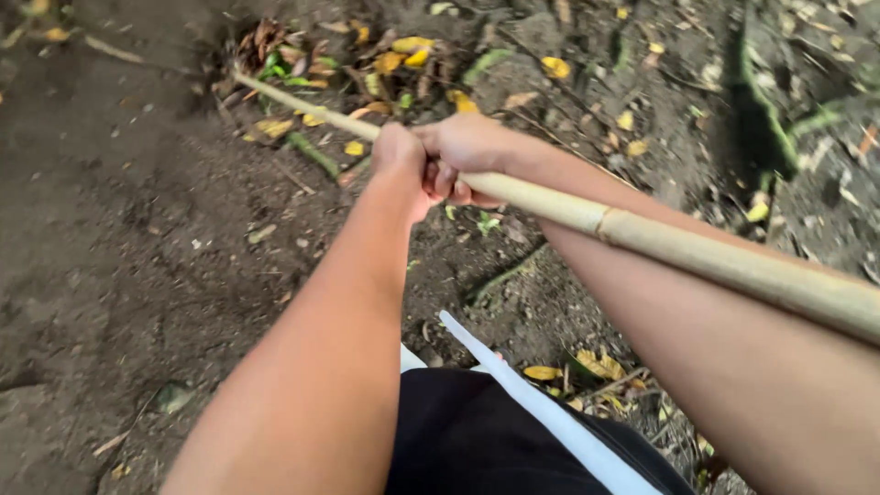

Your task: Clearing leaves and debris from the ground using a bamboo rake.

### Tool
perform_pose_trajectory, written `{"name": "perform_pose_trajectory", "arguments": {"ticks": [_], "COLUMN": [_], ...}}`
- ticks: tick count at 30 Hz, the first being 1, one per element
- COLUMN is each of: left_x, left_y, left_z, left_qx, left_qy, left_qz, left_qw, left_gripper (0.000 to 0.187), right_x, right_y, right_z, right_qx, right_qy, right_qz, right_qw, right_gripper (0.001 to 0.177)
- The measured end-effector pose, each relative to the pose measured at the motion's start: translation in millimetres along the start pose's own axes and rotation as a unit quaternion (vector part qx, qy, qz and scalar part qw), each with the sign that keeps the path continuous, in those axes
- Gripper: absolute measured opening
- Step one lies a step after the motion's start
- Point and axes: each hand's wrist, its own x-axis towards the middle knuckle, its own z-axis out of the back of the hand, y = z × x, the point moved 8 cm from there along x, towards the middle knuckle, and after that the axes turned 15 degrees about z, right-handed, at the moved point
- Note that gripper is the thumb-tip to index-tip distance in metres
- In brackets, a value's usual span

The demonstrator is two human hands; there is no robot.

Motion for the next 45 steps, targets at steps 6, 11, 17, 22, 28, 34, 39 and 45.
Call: {"name": "perform_pose_trajectory", "arguments": {"ticks": [6, 11, 17, 22, 28, 34, 39, 45], "left_x": [-20.4, -42.4, -88.8, -117.7, -96.7, -78.5, -90.0, -43.3], "left_y": [161.9, 252.2, 255.9, 185.6, 70.8, -11.6, -39.8, -31.1], "left_z": [-76.0, -116.0, -121.5, -102.1, -18.1, 66.2, 95.9, 74.9], "left_qx": [0.065, 0.101, 0.061, 0.041, -0.014, -0.090, -0.119, -0.105], "left_qy": [0.021, 0.027, 0.002, -0.030, -0.062, -0.050, -0.064, -0.030], "left_qz": [0.005, 0.016, -0.045, -0.120, -0.152, -0.138, -0.115, -0.064], "left_qw": [0.998, 0.994, 0.997, 0.991, 0.986, 0.985, 0.984, 0.992], "left_gripper": [0.030, 0.030, 0.023, 0.028, 0.024, 0.026, 0.032, 0.033], "right_x": [-144.0, -235.6, -267.6, -231.0, -128.2, -27.2, 5.9, 13.9], "right_y": [-76.8, -113.6, -90.3, -41.0, 10.3, 32.9, 45.9, 33.6], "right_z": [85.6, 130.1, 117.8, 88.0, 1.4, -80.9, -118.1, -84.4], "right_qx": [-0.012, -0.066, -0.041, -0.104, -0.109, -0.103, -0.113, -0.132], "right_qy": [-0.047, -0.079, -0.043, -0.013, 0.054, 0.124, 0.161, 0.125], "right_qz": [-0.007, -0.019, 0.019, 0.088, 0.119, 0.089, 0.054, 0.020], "right_qw": [0.999, 0.994, 0.998, 0.991, 0.985, 0.983, 0.979, 0.983], "right_gripper": [0.030, 0.040, 0.047, 0.049, 0.049, 0.038, 0.040, 0.025]}}
